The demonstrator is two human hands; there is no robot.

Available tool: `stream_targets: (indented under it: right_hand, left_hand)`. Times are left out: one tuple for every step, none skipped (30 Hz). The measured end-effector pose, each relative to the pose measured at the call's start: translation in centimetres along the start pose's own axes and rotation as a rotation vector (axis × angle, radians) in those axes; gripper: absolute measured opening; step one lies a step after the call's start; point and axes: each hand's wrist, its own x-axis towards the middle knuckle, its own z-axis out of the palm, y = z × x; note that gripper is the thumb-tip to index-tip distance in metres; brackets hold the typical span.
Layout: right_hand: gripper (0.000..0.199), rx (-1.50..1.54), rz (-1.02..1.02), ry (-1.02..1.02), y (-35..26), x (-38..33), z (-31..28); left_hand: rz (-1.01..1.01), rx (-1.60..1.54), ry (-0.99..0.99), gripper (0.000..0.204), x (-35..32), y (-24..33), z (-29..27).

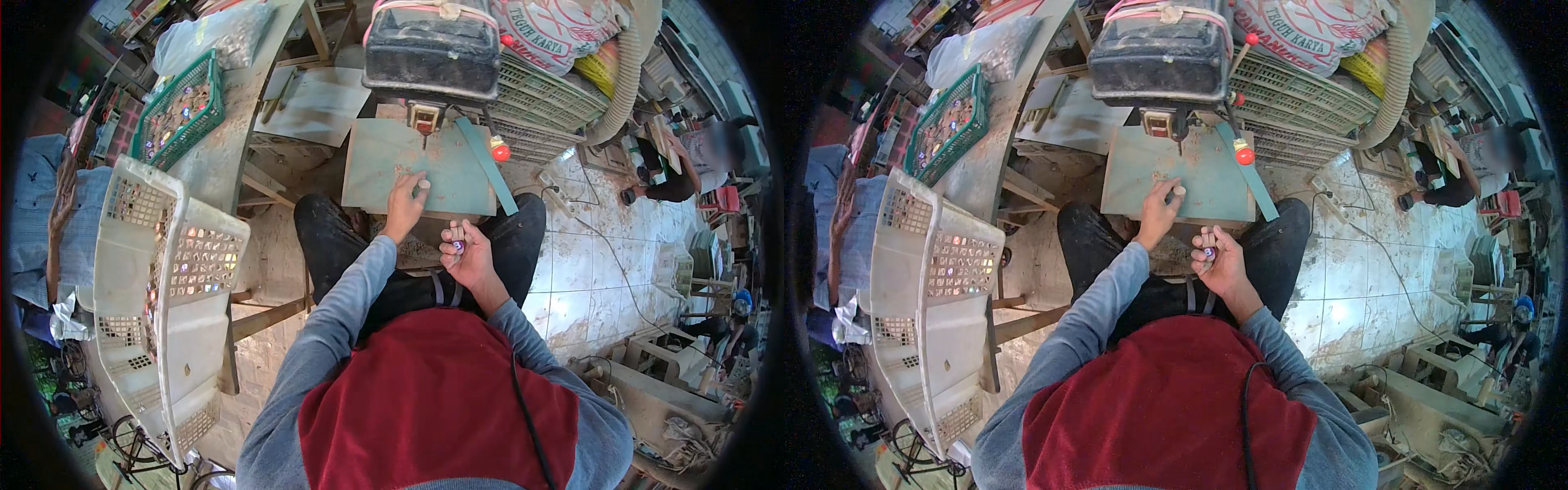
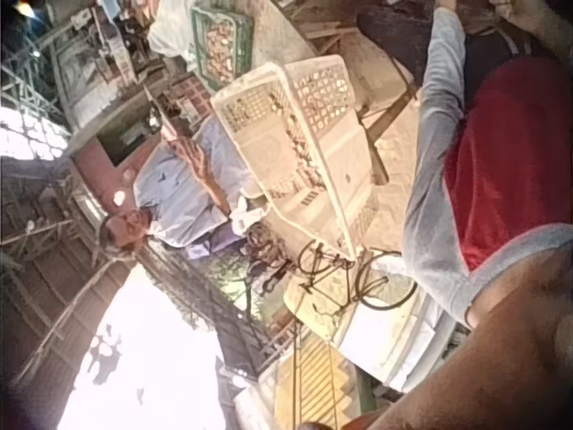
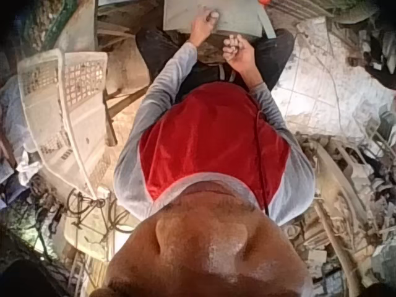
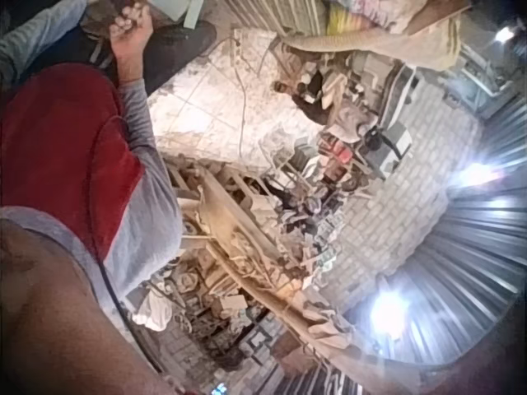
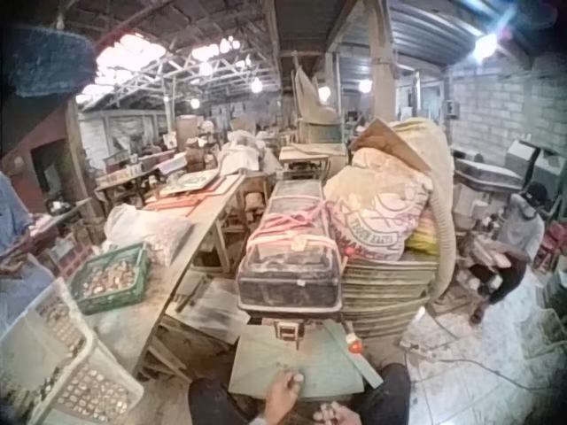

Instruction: Sorting and attaching small plastic or wooden components using a press or jig in a workshop environment.

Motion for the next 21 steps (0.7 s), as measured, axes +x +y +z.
stream_targets:
  right_hand:
    - [0.021,-0.009,-0.011,-0.057,-0.2,-0.2,-0.2]
    - [0.022,-0.013,-0.018,-0.113,-0.3,-0.5,-0.3]
    - [0.022,-0.019,-0.028,-0.115,-0.5,-0.7,-0.4]
    - [0.021,0.012,-0.028,-0.081,-0.5,-0.9,-0.4]
    - [0.021,0.053,-0.032,0.031,-0.5,-1.1,-0.3]
    - [0.021,0.047,-0.024,-0.044,-0.5,-1.2,-0.3]
    - [0.019,0.007,-0.075,0.047,-0.4,-1.4,-0.2]
    - [0.018,-0.035,-0.117,0.103,-0.4,-1.4,-0.2]
    - [0.018,-0.031,-0.121,0.137,-0.4,-1.4,-0.3]
    - [0.018,-0.029,-0.124,0.108,-0.6,-1.4,-0.4]
    - [0.019,-0.028,-0.129,0.079,-0.8,-1.3,-0.6]
    - [0.019,-0.028,-0.129,0.078,-1.2,-1.2,-0.8]
    - [0.021,0.012,-0.126,0.025,-1.6,-1.0,-1.0]
    - [0.023,0.060,-0.134,0.051,-1.9,-0.8,-1.1]
    - [0.025,0.046,-0.154,0.038,-2.4,-0.5,-1.1]
    - [0.025,0.043,-0.156,0.038,-3.0,-0.4,-1.0]
    - [0.025,0.021,-0.186,0.005,-3.7,-0.5,-0.7]
    - [0.027,0.003,-0.225,0.045,-4.2,-0.4,-0.2]
    - [0.026,-0.044,-0.254,-0.017,-4.9,-0.7,0.4]
    - [0.026,-0.050,-0.249,-0.049,-5.6,-0.9,1.1]
    - [0.024,-0.176,-0.355,-0.009,-6.3,-1.1,2.0]
  left_hand:
    - [0.101,0.111,-0.011,0.033,0.4,-0.2,0.4]
    - [0.125,0.100,-0.003,0.033,0.5,-0.3,0.7]
    - [0.131,0.171,-0.016,0.039,0.6,-0.5,0.8]
    - [0.101,0.247,-0.049,0.044,0.6,-0.6,0.9]
    - [0.135,0.244,-0.030,0.044,0.6,-0.7,1.0]
    - [0.146,0.241,-0.011,0.046,0.5,-0.8,1.1]
    - [0.149,0.247,0.006,0.048,0.4,-0.9,1.1]
    - [0.156,0.245,0.009,0.048,0.3,-1.0,1.1]
    - [0.143,0.230,0.063,0.049,0.2,-1.1,1.2]
    - [0.130,0.219,0.118,0.049,0.2,-1.1,1.3]
    - [0.131,0.216,0.118,0.049,0.2,-1.2,1.4]
    - [0.107,0.276,0.092,0.046,0.3,-1.3,1.5]
    - [0.083,0.334,0.067,0.044,0.3,-1.3,1.6]
    - [0.084,0.332,0.067,0.044,0.4,-1.4,1.8]
    - [0.078,0.350,0.067,0.041,0.6,-1.5,1.9]
    - [0.059,0.375,0.059,0.038,0.7,-1.6,2.0]
    - [0.071,0.365,0.070,0.038,0.9,-1.7,2.0]
    - [0.080,0.371,0.082,0.035,1.1,-1.8,2.0]
    - [0.062,0.387,0.080,0.032,1.4,-1.9,2.0]
    - [0.089,0.376,0.096,0.032,1.8,-2.1,2.0]
    - [0.090,0.396,0.091,0.031,2.2,-2.2,2.0]
